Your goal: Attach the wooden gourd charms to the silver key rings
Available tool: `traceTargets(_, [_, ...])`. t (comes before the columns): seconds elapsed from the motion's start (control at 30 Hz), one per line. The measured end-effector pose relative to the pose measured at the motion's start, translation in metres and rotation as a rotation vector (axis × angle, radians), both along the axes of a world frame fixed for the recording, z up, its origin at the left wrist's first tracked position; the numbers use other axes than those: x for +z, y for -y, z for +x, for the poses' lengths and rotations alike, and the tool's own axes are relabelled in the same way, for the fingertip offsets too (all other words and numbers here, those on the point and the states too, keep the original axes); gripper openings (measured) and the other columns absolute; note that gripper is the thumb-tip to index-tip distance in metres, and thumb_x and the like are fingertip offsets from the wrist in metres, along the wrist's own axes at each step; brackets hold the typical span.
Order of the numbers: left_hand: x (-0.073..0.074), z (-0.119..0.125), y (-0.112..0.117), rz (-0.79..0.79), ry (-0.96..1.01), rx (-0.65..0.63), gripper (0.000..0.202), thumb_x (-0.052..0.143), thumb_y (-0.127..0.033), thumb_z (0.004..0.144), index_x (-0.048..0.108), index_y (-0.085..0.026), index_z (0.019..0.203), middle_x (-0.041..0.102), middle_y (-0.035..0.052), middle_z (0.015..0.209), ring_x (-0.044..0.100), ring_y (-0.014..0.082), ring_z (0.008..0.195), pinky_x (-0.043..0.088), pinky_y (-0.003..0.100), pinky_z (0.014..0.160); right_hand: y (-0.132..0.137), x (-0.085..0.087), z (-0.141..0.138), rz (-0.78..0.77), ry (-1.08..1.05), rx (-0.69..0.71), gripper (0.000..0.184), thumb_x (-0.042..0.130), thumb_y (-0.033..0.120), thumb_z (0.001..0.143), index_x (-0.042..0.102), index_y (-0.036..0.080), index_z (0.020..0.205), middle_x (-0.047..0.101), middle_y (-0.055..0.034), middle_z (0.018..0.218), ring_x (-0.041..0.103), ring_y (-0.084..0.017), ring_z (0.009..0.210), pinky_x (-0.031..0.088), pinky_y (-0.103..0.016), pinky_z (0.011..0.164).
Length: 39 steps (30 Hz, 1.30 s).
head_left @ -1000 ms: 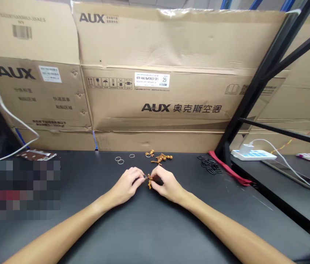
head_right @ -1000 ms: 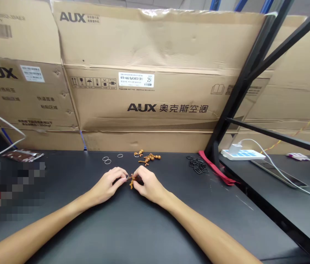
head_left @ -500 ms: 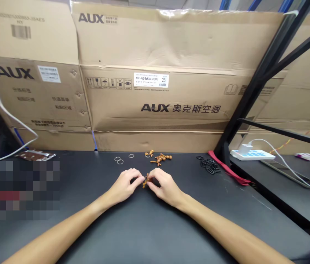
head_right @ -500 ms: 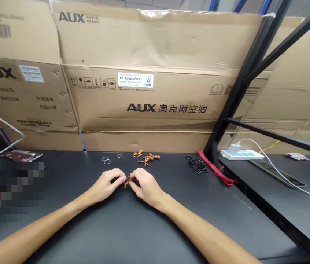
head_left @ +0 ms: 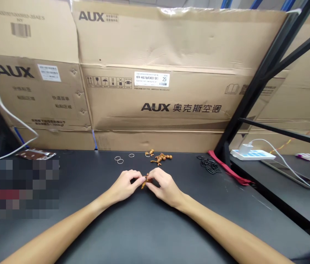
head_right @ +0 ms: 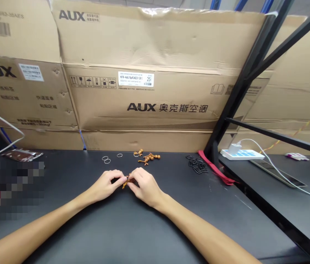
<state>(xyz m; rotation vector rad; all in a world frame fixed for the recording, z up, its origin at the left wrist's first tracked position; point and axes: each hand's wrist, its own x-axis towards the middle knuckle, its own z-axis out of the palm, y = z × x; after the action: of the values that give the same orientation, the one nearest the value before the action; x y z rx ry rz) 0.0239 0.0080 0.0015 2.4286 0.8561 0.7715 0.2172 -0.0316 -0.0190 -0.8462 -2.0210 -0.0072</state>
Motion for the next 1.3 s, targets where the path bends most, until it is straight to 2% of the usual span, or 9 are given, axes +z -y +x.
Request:
traceTargets(0.4, [0.000, -0.001, 0.000, -0.021, 0.038, -0.024, 0.036, 0.043, -0.037, 0.094, 0.064, -0.018, 0.071, 0.062, -0.0010, 0.072, 0.055, 0.0133, 0.069, 0.042, 0.024, 0.070, -0.001, -0.004, 0.002, -0.105, 0.073, -0.055, 0.006, 0.055, 0.015, 0.085, 0.054, 0.021, 0.084, 0.059, -0.0038, 0.082, 0.056, -0.017, 0.076, 0.049, -0.030, 0.071])
traceTargets(0.6, [0.001, -0.003, -0.004, 0.003, 0.014, -0.103, 0.030, 0.042, -0.032, 0.095, 0.062, -0.018, 0.077, 0.062, 0.0021, 0.086, 0.056, 0.0148, 0.079, 0.044, 0.027, 0.079, -0.005, -0.001, 0.007, -0.217, 0.183, -0.136, 0.010, 0.058, 0.011, 0.080, 0.056, 0.020, 0.082, 0.058, -0.0021, 0.080, 0.054, -0.016, 0.074, 0.046, -0.028, 0.069])
traceTargets(0.77, [-0.004, -0.007, -0.007, 0.083, -0.109, -0.122, 0.024, 0.045, -0.032, 0.094, 0.061, -0.020, 0.081, 0.059, 0.0040, 0.103, 0.054, 0.0182, 0.095, 0.041, 0.034, 0.090, -0.009, -0.001, 0.013, -0.272, 0.227, -0.181, 0.006, 0.063, 0.017, 0.082, 0.059, 0.020, 0.085, 0.060, -0.0013, 0.081, 0.055, -0.016, 0.077, 0.044, -0.029, 0.074])
traceTargets(0.93, [-0.009, -0.009, -0.006, 0.127, -0.103, -0.067, 0.022, 0.054, -0.036, 0.089, 0.059, -0.020, 0.075, 0.056, 0.0039, 0.107, 0.052, 0.0203, 0.102, 0.040, 0.037, 0.094, -0.009, -0.003, 0.014, -0.274, 0.232, -0.131, 0.005, 0.062, 0.022, 0.084, 0.061, 0.020, 0.089, 0.061, -0.0024, 0.083, 0.055, -0.017, 0.079, 0.044, -0.031, 0.075])
traceTargets(1.3, [-0.011, -0.008, -0.006, 0.197, -0.095, -0.090, 0.014, 0.052, -0.026, 0.089, 0.060, -0.020, 0.080, 0.056, 0.0050, 0.107, 0.052, 0.0199, 0.099, 0.042, 0.037, 0.091, -0.004, -0.001, 0.009, -0.256, 0.235, -0.095, 0.006, 0.059, 0.025, 0.087, 0.061, 0.020, 0.090, 0.061, -0.0028, 0.084, 0.055, -0.017, 0.079, 0.044, -0.030, 0.074])
